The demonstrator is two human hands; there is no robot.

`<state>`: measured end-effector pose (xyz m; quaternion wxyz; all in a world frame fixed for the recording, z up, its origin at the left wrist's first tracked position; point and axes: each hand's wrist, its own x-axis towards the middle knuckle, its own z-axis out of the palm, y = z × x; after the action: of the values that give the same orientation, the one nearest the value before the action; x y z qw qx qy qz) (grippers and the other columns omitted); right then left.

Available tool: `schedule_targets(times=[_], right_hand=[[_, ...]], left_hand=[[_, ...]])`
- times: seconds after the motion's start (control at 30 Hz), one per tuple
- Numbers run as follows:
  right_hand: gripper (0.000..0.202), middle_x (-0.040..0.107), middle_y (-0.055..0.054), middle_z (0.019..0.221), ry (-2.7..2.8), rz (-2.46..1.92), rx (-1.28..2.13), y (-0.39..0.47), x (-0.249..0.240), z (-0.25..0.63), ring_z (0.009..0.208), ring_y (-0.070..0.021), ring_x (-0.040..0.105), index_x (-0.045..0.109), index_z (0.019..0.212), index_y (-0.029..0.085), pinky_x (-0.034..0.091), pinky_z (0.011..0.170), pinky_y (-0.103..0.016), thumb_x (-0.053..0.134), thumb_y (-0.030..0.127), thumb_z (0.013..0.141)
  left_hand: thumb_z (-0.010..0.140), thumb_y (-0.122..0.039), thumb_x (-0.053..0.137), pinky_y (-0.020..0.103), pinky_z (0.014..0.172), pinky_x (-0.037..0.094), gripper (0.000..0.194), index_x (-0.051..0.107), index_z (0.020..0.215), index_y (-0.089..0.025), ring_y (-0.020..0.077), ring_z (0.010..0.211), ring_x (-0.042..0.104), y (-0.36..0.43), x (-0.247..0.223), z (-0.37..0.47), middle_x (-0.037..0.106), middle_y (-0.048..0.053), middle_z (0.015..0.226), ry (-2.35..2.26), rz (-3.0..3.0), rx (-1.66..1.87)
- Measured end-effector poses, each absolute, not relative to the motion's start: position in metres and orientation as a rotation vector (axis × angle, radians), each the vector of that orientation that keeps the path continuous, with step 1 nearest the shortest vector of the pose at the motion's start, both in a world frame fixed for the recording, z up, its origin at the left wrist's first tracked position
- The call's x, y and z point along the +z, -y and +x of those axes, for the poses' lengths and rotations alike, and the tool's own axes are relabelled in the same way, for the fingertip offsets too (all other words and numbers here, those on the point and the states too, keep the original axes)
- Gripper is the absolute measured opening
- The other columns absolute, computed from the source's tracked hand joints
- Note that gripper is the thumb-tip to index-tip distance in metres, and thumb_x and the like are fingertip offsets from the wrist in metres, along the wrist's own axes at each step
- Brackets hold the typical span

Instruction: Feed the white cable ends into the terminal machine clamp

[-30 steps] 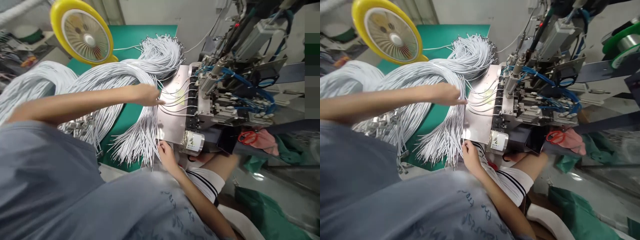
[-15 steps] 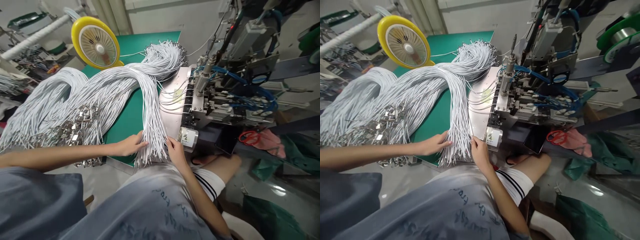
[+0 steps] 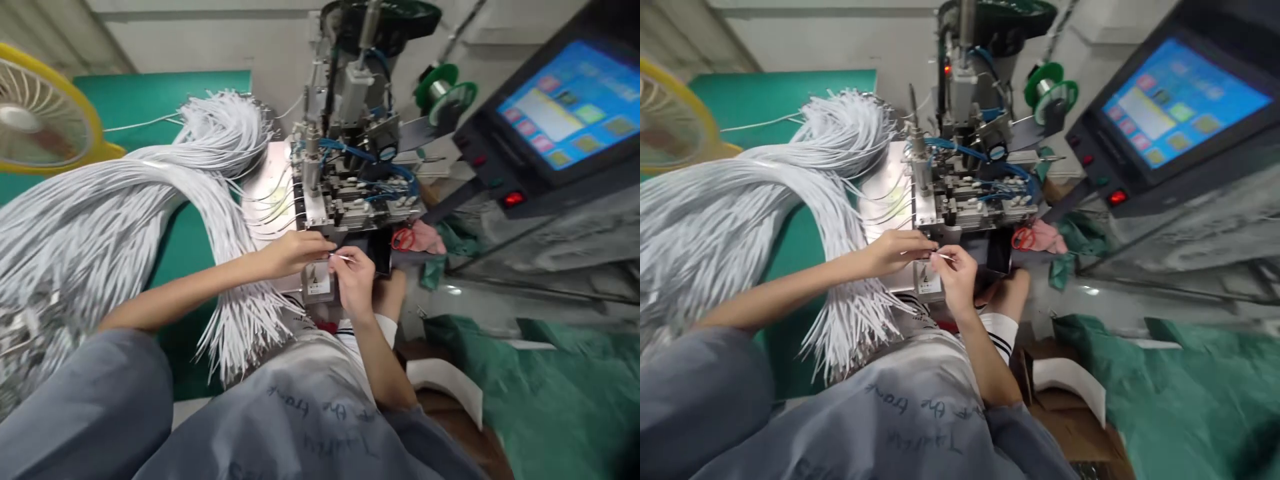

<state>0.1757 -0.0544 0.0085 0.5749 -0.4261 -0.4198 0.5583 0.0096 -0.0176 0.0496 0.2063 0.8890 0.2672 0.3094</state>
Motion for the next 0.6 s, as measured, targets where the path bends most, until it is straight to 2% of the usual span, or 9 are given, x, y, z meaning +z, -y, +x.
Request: schedule_targets(times=[0.13, 0.3, 0.43, 0.47, 0.53, 0.6], right_hand=[[0.015, 0.060, 0.002, 0.064, 0.934, -0.959, 1.330, 0.049, 0.018, 0.171, 0.054, -0.0104, 0.053, 0.063, 0.080, 0.020, 0.044, 0.055, -0.026, 0.067, 0.032, 0.073], [0.014, 0.061, -0.001, 0.072, 1.059, -1.042, 1.210, 0.051, 0.022, 0.166, 0.056, -0.0096, 0.052, 0.064, 0.075, 0.019, 0.044, 0.056, -0.025, 0.066, 0.033, 0.074], [0.027, 0.060, 0.001, 0.072, 1.021, -1.101, 1.113, 0.048, 0.023, 0.164, 0.061, -0.0112, 0.054, 0.060, 0.098, 0.021, 0.047, 0.060, -0.025, 0.066, 0.031, 0.074], [0.025, 0.060, 0.000, 0.074, 1.032, -1.098, 1.083, 0.047, 0.023, 0.164, 0.064, -0.0117, 0.055, 0.061, 0.096, 0.021, 0.047, 0.061, -0.025, 0.067, 0.029, 0.073], [0.014, 0.059, -0.001, 0.078, 1.088, -1.098, 1.026, 0.044, 0.023, 0.164, 0.070, -0.0128, 0.056, 0.062, 0.081, 0.020, 0.047, 0.063, -0.025, 0.067, 0.028, 0.072], [0.011, 0.059, -0.002, 0.076, 1.143, -1.116, 0.990, 0.042, 0.023, 0.165, 0.073, -0.0141, 0.056, 0.062, 0.069, 0.019, 0.046, 0.065, -0.026, 0.068, 0.028, 0.071]], left_hand=[[0.090, -0.021, 0.047, 0.024, 0.066, 0.050, 0.019, 0.064, 0.097, -0.015, 0.0133, 0.075, 0.061, 0.018, 0.043, 0.012, 0.065, 0.009, 0.085, -0.741, 2.318, 0.986], [0.090, -0.023, 0.047, 0.021, 0.057, 0.048, 0.021, 0.067, 0.088, -0.015, 0.0097, 0.061, 0.057, 0.021, 0.052, 0.009, 0.058, 0.003, 0.071, -0.812, 2.148, 0.949], [0.090, -0.022, 0.048, 0.018, 0.049, 0.044, 0.021, 0.067, 0.086, -0.013, 0.0072, 0.050, 0.053, 0.021, 0.051, 0.010, 0.053, -0.001, 0.060, -0.817, 2.068, 0.982], [0.090, -0.021, 0.047, 0.018, 0.049, 0.044, 0.021, 0.066, 0.086, -0.013, 0.0072, 0.050, 0.053, 0.021, 0.050, 0.010, 0.052, -0.001, 0.060, -0.819, 2.068, 0.993], [0.090, -0.020, 0.046, 0.019, 0.050, 0.044, 0.021, 0.066, 0.086, -0.013, 0.0077, 0.052, 0.053, 0.021, 0.048, 0.010, 0.052, -0.001, 0.059, -0.815, 2.083, 0.999], [0.089, -0.019, 0.047, 0.020, 0.052, 0.044, 0.021, 0.066, 0.086, -0.013, 0.0082, 0.053, 0.053, 0.020, 0.047, 0.009, 0.052, -0.001, 0.061, -0.818, 2.091, 0.998]])
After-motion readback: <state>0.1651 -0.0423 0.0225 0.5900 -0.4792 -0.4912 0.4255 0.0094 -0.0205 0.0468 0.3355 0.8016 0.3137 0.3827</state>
